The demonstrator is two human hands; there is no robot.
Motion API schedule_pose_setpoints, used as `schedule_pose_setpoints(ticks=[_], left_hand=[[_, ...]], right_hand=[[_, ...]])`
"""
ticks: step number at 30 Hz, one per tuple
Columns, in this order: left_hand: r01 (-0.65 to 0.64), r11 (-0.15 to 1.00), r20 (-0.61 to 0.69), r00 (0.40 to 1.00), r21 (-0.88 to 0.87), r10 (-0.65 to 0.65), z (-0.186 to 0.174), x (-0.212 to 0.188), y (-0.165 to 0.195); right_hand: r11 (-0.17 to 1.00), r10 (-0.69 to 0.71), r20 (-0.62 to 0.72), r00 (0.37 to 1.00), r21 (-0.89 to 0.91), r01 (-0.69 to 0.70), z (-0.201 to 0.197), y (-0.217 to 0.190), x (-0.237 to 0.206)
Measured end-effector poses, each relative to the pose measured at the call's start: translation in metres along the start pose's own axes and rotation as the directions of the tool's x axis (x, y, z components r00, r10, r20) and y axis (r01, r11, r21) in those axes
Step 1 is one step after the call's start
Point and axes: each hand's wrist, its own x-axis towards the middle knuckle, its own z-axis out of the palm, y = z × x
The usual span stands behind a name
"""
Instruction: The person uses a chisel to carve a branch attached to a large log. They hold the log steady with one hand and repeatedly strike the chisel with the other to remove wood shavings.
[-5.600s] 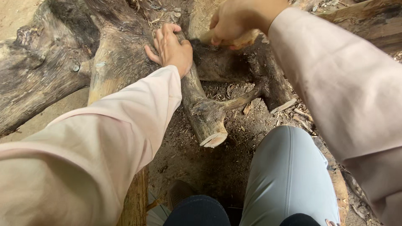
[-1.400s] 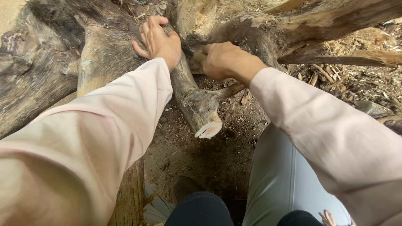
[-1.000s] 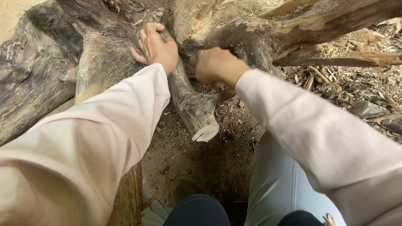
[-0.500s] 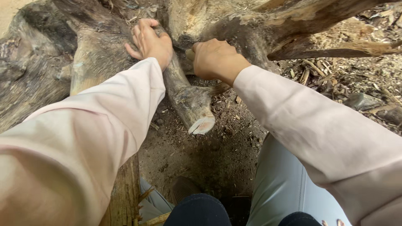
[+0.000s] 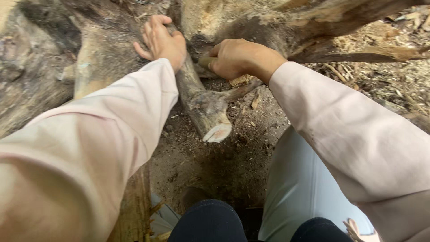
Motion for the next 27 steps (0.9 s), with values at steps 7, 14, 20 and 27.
schedule_pose_setpoints(ticks=[7,14,20,27], left_hand=[[0.066,0.998,0.087,0.994,0.015,-0.067,-0.008,0.0,0.005],[0.074,0.997,0.085,0.994,0.019,-0.075,-0.01,-0.002,0.008],[0.041,0.999,0.032,0.999,0.021,-0.042,-0.007,-0.003,0.006],[0.015,1.0,0.014,1.0,0.001,-0.015,-0.005,0.001,0.001]], right_hand=[[1.0,0.0,-0.086,0.996,0.004,0.001,-0.004,0.009,-0.002],[0.999,0.016,-0.059,0.998,0.04,-0.014,-0.006,0.005,0.009],[0.995,0.09,0.002,0.996,-0.036,-0.09,0.005,-0.02,0.017],[0.945,-0.116,-0.117,0.986,-0.318,0.073,0.024,-0.004,0.007]])
